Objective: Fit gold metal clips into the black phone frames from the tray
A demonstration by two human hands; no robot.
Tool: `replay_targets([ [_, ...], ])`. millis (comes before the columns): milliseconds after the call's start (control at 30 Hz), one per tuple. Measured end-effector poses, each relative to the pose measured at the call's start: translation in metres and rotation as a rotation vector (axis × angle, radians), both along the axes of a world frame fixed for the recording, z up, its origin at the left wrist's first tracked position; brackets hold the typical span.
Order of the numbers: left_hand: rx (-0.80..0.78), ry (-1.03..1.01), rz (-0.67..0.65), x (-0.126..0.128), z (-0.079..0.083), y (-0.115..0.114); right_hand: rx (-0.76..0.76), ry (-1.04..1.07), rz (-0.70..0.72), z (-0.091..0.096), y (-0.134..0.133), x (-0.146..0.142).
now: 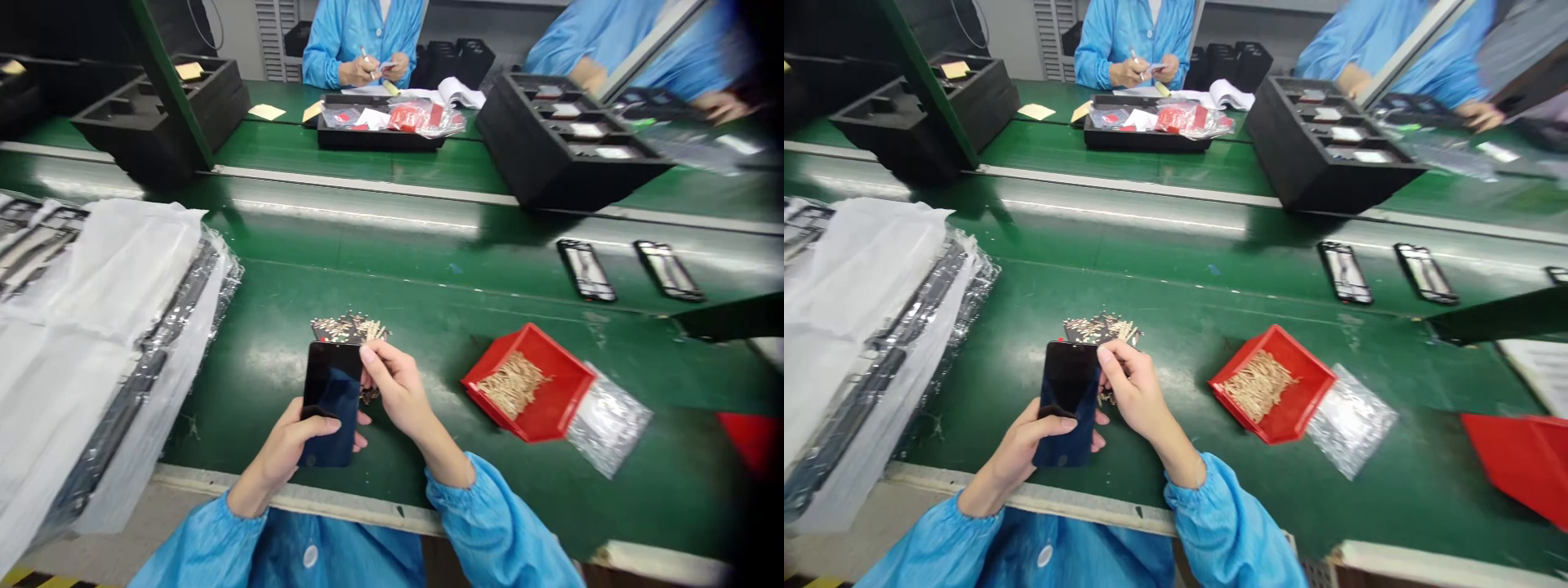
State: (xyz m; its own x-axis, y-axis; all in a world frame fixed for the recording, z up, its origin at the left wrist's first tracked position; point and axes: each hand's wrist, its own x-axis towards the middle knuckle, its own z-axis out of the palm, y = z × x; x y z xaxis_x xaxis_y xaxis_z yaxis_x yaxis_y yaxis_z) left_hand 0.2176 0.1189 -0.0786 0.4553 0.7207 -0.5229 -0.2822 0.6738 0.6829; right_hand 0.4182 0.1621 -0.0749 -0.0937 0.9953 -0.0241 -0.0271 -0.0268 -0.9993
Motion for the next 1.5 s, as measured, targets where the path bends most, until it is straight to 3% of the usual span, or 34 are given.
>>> replay_targets([
  [233,-0.118,0.154,0.085,0.002,0.009,-0.008,-0.038,-0.067,-0.001,-0.004,-0.003,0.0],
  [400,-0.158,0.245,0.07,0.001,0.008,-0.009,-0.051,-0.053,0.008,-0.009,-0.003,0.001],
  [633,-0.184,0.244,0.033,-0.002,0.005,-0.008,-0.059,-0.009,0.022,-0.014,-0.003,0.002],
  [1500,-0.082,0.16,0.074,0.006,0.018,-0.004,0.021,0.024,0.036,-0.001,-0.002,0.005],
])
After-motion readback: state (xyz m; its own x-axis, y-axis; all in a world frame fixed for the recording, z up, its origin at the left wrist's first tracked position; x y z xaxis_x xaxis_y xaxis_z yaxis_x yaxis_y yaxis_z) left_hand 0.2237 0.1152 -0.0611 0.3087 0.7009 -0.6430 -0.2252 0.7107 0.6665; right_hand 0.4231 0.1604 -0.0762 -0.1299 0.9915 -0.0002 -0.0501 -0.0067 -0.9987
